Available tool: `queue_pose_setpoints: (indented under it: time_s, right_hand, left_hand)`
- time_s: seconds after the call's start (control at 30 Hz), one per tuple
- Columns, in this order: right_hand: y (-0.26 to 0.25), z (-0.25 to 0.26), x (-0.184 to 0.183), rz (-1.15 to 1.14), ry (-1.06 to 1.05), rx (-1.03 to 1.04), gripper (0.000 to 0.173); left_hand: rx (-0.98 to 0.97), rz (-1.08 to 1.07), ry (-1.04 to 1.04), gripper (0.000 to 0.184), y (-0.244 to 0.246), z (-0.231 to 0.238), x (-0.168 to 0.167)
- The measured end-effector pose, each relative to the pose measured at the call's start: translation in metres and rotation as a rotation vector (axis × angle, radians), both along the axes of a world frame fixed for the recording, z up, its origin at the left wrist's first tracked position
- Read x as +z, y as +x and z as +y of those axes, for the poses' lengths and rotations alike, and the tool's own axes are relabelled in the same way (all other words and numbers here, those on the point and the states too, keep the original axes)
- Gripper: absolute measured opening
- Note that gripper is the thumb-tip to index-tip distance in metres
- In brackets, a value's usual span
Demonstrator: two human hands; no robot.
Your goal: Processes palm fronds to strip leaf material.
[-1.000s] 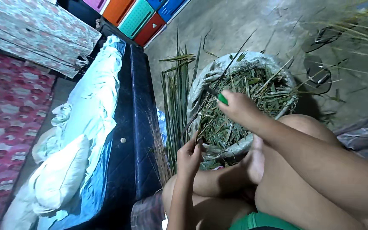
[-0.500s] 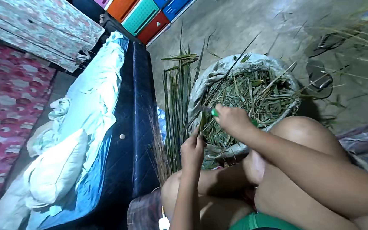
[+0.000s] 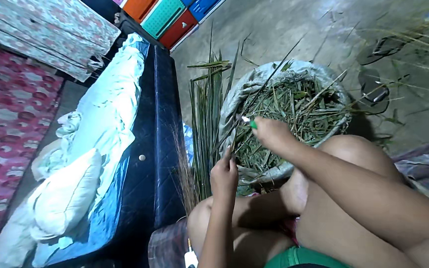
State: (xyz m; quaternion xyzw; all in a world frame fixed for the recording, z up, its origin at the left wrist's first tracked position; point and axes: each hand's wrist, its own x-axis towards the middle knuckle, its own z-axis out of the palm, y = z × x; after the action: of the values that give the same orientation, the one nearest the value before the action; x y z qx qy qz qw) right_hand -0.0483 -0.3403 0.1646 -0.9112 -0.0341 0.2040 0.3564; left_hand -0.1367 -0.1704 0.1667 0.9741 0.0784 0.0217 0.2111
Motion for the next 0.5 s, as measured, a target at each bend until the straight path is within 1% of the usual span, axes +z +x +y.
queue_pose_setpoints:
  time_s: [0.03,0.07,0.1,0.2,0.27,0.3,0.4,0.5]
  right_hand:
    - [0.007,-0.005,-0.001,-0.020,0.004,-0.059,0.029]
    - [0.007,-0.007,0.001,-0.019,0.023,-0.073,0.028]
    - [0.001,-0.006,0.005,0.011,0.060,-0.040,0.028]
    - [-0.034,0.007,0.015,0.169,0.181,0.233,0.033]
    - [-0.048,0.015,0.017,0.195,0.167,0.343,0.033]
    - [-0.048,0.016,0.017,0.178,0.130,0.351,0.033]
    - [-0.031,0.013,0.014,0.110,-0.004,0.269,0.036]
    - [-0.010,0.004,0.005,0.067,-0.015,0.089,0.033]
  left_hand:
    - [0.005,-0.006,0.007,0.038,0.000,0.000,-0.001]
    - [0.009,-0.008,0.012,0.038,-0.001,0.000,-0.001]
    - [0.010,-0.015,0.021,0.037,-0.001,-0.001,-0.002]
    - [-0.003,-0.071,0.055,0.035,0.000,-0.007,-0.003]
    - [-0.003,-0.115,0.098,0.034,-0.001,-0.010,-0.004]
    - [-0.001,-0.125,0.120,0.033,-0.002,-0.012,-0.005]
    - [0.011,-0.064,0.128,0.035,-0.002,-0.016,0.001]
    - [0.007,-0.059,0.114,0.037,-0.002,-0.015,0.003]
